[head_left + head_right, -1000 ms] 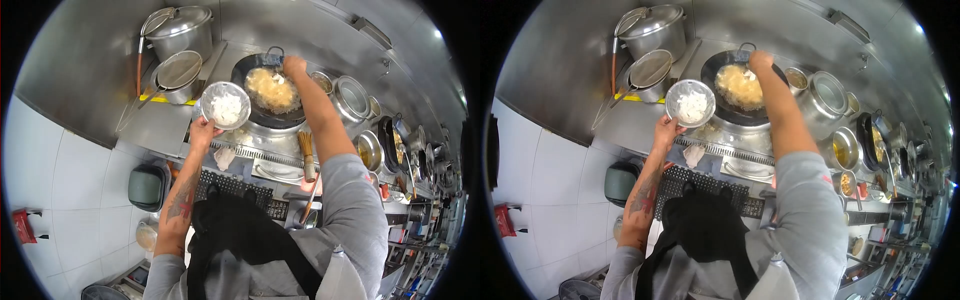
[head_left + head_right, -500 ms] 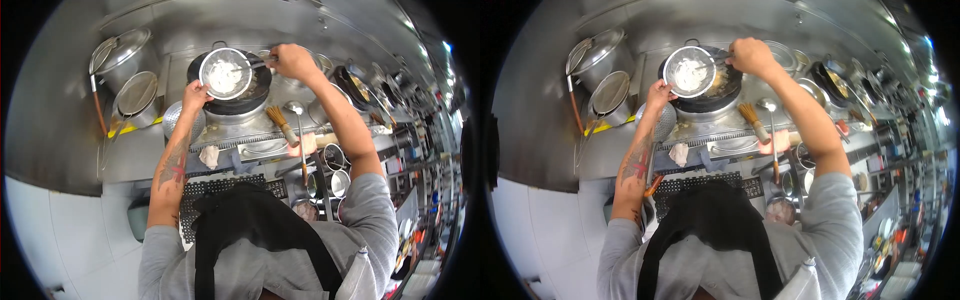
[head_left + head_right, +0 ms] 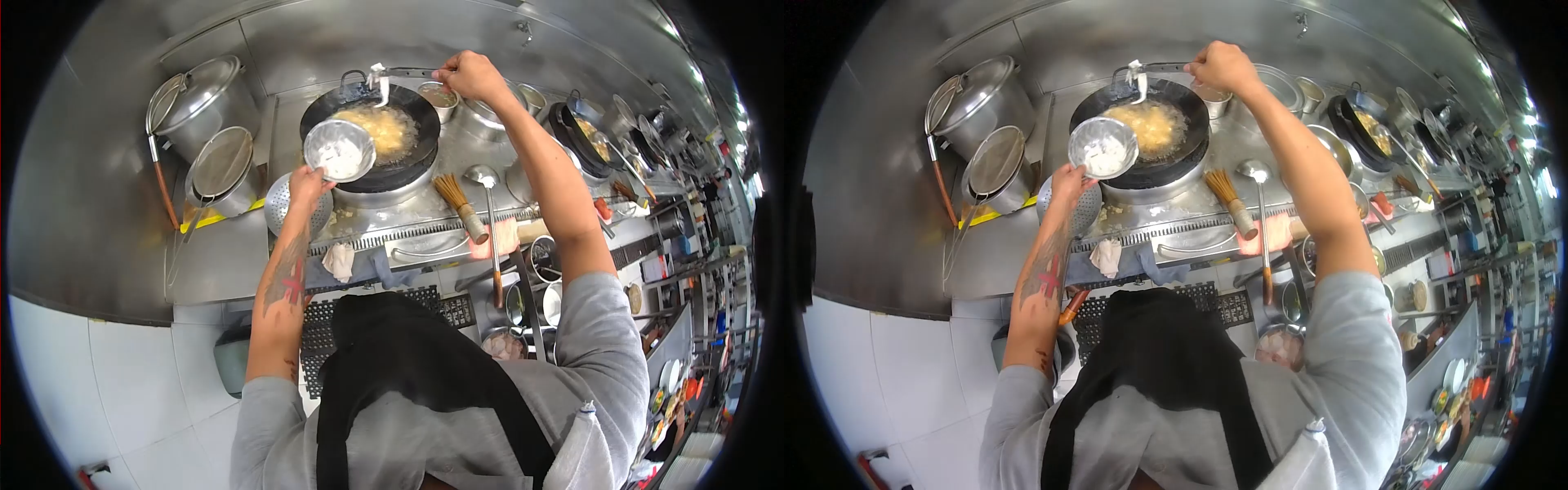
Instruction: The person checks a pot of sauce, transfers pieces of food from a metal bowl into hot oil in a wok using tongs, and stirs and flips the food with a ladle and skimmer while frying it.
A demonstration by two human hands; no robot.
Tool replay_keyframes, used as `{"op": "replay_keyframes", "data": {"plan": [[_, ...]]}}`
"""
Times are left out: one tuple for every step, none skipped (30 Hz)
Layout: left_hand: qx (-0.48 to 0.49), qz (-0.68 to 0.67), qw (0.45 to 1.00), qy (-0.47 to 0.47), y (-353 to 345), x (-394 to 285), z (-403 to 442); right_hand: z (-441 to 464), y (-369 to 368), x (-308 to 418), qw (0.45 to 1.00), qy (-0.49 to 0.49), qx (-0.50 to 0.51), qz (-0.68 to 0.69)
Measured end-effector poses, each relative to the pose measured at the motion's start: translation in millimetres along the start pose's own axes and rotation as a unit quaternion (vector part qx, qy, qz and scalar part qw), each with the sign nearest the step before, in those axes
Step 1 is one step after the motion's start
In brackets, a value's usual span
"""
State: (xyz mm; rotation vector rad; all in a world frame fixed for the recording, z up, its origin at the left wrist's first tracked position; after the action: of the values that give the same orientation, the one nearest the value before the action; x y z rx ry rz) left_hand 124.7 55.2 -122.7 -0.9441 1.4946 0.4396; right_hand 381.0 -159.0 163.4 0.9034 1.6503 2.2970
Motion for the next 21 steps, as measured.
{"op": "replay_keyframes", "data": {"plan": [[-0.016, -0.005, 1.000, 0.003, 11.4, 3.2, -4.6, 14.1, -2.7, -6.9, 1.000, 0.008, 0.003, 0.003], [-0.032, -0.010, 0.999, 0.007, 20.2, 6.1, -10.6, 30.4, -12.1, -18.5, 0.999, 0.006, 0.005, -0.033], [-0.043, -0.010, 0.999, 0.005, 25.3, 5.9, -18.7, 41.5, -23.1, -24.7, 0.998, 0.005, 0.006, -0.069], [-0.059, -0.004, 0.998, 0.009, 31.3, 5.0, -26.1, 51.9, -38.2, -27.9, 0.998, 0.015, 0.011, -0.066], [-0.076, 0.003, 0.997, 0.013, 36.6, 3.5, -35.5, 59.3, -54.8, -28.6, 0.990, 0.000, 0.013, -0.140], [-0.090, 0.000, 0.996, 0.010, 39.4, 0.6, -44.0, 68.3, -70.4, -27.7, 0.977, -0.012, 0.013, -0.213], [-0.106, 0.005, 0.994, 0.016, 42.0, -0.6, -52.9, 76.9, -88.2, -25.8, 0.975, -0.020, 0.032, -0.217], [-0.121, 0.007, 0.992, 0.021, 42.8, -3.8, -60.0, 85.7, -110.3, -27.2, 0.971, -0.001, 0.076, -0.227], [-0.135, -0.004, 0.991, 0.013, 41.5, -10.5, -65.1, 109.3, -147.7, -45.0, 0.967, -0.006, 0.061, -0.247], [-0.142, 0.002, 0.990, 0.010, 41.3, -15.2, -71.6, 122.1, -174.1, -57.5, 0.964, -0.018, 0.067, -0.256], [-0.148, 0.011, 0.989, 0.012, 42.5, -17.3, -80.7, 129.1, -180.1, -54.0, 0.963, -0.003, 0.071, -0.260], [-0.157, 0.005, 0.987, 0.015, 43.2, -22.3, -87.4, 130.9, -186.8, -58.4, 0.965, -0.040, 0.088, -0.244], [-0.153, 0.007, 0.988, -0.002, 40.8, -30.4, -90.6, 127.2, -192.2, -67.4, 0.964, -0.084, 0.105, -0.227], [-0.143, 0.010, 0.989, -0.018, 38.7, -35.9, -91.0, 132.2, -194.2, -73.4, 0.973, -0.070, 0.094, -0.200], [-0.139, 0.011, 0.990, -0.017, 38.0, -38.0, -86.9, 128.6, -186.5, -67.2, 0.972, -0.075, 0.092, -0.201], [-0.128, 0.015, 0.992, -0.016, 35.2, -41.1, -82.0, 125.1, -173.3, -62.8, 0.972, -0.064, 0.092, -0.208], [-0.116, 0.019, 0.993, -0.014, 32.1, -42.7, -77.4, 115.8, -156.2, -55.4, 0.970, -0.056, 0.092, -0.216], [-0.100, 0.010, 0.995, -0.020, 27.0, -43.6, -69.8, 102.0, -134.5, -43.3, 0.970, -0.045, 0.088, -0.223], [-0.091, 0.009, 0.996, -0.018, 22.9, -40.6, -61.3, 96.5, -122.6, -40.3, 0.969, -0.054, 0.086, -0.226], [-0.068, 0.004, 0.997, -0.026, 18.0, -38.1, -51.7, 94.2, -111.1, -36.9, 0.969, -0.051, 0.060, -0.232], [-0.043, -0.002, 0.998, -0.035, 9.0, -41.6, -43.7, 88.6, -94.8, -31.3, 0.969, -0.049, 0.032, -0.240]]}}
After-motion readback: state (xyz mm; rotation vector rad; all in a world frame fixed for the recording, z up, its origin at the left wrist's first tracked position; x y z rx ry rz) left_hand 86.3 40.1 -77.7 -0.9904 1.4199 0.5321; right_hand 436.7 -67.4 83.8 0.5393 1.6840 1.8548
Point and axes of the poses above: each hand's wrist, its own z-axis towards the middle knuckle, its own y-axis out of the back of the hand, x = y × z, the point moved 6 cm from there along z, towards the middle knuckle, and after that the axes turned 3 degrees about x, right-handed, at the moved point
